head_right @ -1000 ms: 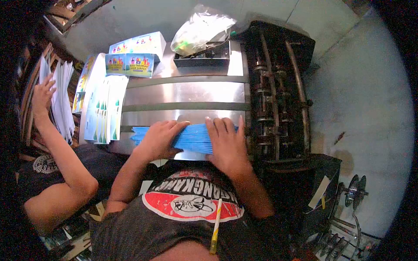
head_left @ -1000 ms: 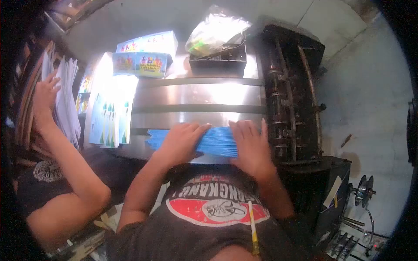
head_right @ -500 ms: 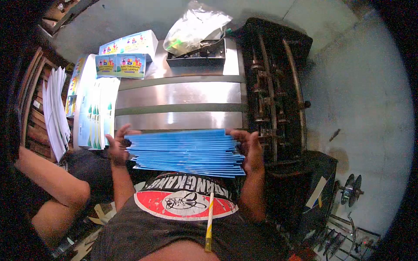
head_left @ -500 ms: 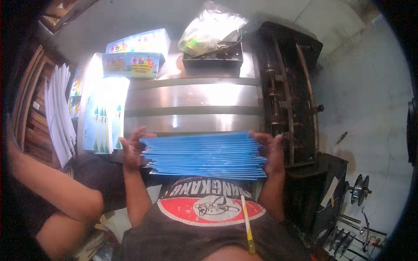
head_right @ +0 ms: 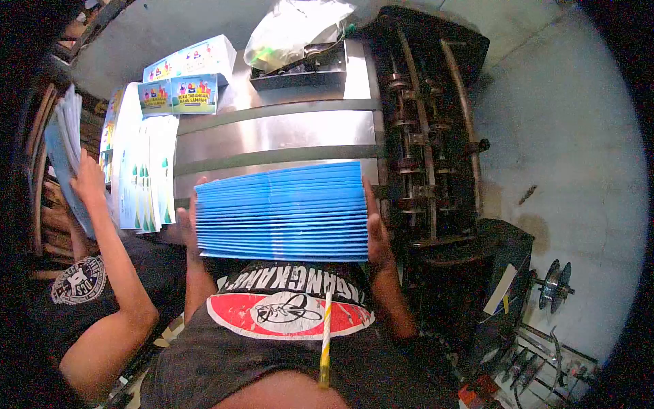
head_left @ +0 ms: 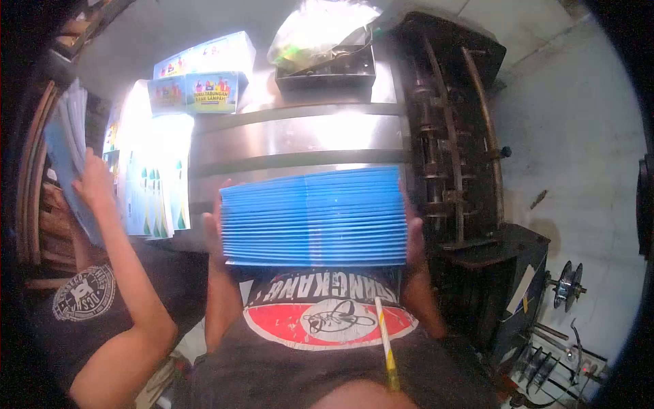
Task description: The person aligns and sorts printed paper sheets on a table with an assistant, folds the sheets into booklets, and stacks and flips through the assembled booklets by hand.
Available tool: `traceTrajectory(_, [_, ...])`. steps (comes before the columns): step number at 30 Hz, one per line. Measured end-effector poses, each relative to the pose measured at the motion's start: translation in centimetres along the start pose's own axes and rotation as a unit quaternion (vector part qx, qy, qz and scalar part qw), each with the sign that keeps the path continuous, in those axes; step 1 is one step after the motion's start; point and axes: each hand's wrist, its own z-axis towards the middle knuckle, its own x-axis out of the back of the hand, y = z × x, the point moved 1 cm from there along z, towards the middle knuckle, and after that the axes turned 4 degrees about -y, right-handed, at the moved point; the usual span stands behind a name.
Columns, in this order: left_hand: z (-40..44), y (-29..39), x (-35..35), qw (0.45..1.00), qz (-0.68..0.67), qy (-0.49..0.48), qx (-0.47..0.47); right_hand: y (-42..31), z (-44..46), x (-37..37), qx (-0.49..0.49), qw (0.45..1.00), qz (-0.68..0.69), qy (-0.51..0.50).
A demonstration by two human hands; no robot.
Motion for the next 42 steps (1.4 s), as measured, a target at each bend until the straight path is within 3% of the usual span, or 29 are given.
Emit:
traceTrajectory(1, [0.3,0.7,0.1,0.999,0.046,-0.008,0.000,-0.6,0.5,-0.3,0.008,1.000,-0.006,0.020])
traceTrajectory(2, [0.3,0.9,-0.4,0.996,-0.088,0.014,0.000,-1.3,0.9,-0.6,0.017,0.999,-0.013,0.041])
traceTrajectory(3, [0.3,1.5,-0.4,1.000,-0.004,0.001,0.025,-1.2,0.4,-0.5,0.008,0.999,-0.011,0.046])
traceTrajectory(5, [0.9,1.7,-0.1,0.998,0.020,-0.002,0.062,-1.9,1.9,0.5,-0.113,0.990,-0.085,0.024])
traceTrajectory(7, [0.6,1.5,-0.3,0.997,-0.036,0.000,0.073,-3.3,1.5,-0.3,-0.105,0.991,-0.071,0.042])
traceTrajectory(8, [0.4,1.2,-0.4,0.996,-0.037,0.003,0.076,-4.9,1.2,-0.9,-0.026,0.952,-0.292,0.087])
traceTrajectory(9, [0.6,1.2,-0.5,0.996,-0.049,-0.003,0.073,-6.8,1.1,-1.7,0.058,0.857,-0.496,0.127])
traceTrajectory(10, [0.5,1.2,-0.5,0.996,-0.059,-0.009,0.071,-8.3,0.7,-3.3,0.085,0.803,-0.582,0.094])
traceTrajectory(11, [0.4,1.2,-0.6,0.996,-0.059,-0.008,0.072,-9.3,0.5,-4.3,0.084,0.804,-0.581,0.094])
traceTrajectory(13, [0.4,1.3,-0.5,0.996,-0.059,-0.007,0.069,-9.8,0.5,-6.2,0.047,0.764,-0.627,-0.145])
traceTrajectory(14, [0.5,1.2,-0.4,0.996,-0.059,-0.009,0.067,-9.7,0.8,-6.9,0.109,0.743,-0.643,-0.147])
traceTrajectory(17, [0.4,1.2,-0.2,0.997,-0.058,-0.009,0.059,-9.0,1.5,-7.2,0.127,0.691,-0.699,-0.133])
traceTrajectory(23, [0.3,1.0,0.6,0.995,-0.064,-0.014,0.077,-8.6,2.5,-7.8,0.132,0.672,-0.715,-0.140])
traceTrajectory(30, [0.2,0.8,-0.2,0.995,-0.081,-0.003,0.051,-8.7,2.8,-8.2,0.123,0.692,-0.702,-0.117])
traceTrajectory(42, [0.0,1.6,-1.7,0.992,-0.097,0.038,0.072,-7.9,3.5,-6.5,0.097,0.726,-0.646,-0.217])
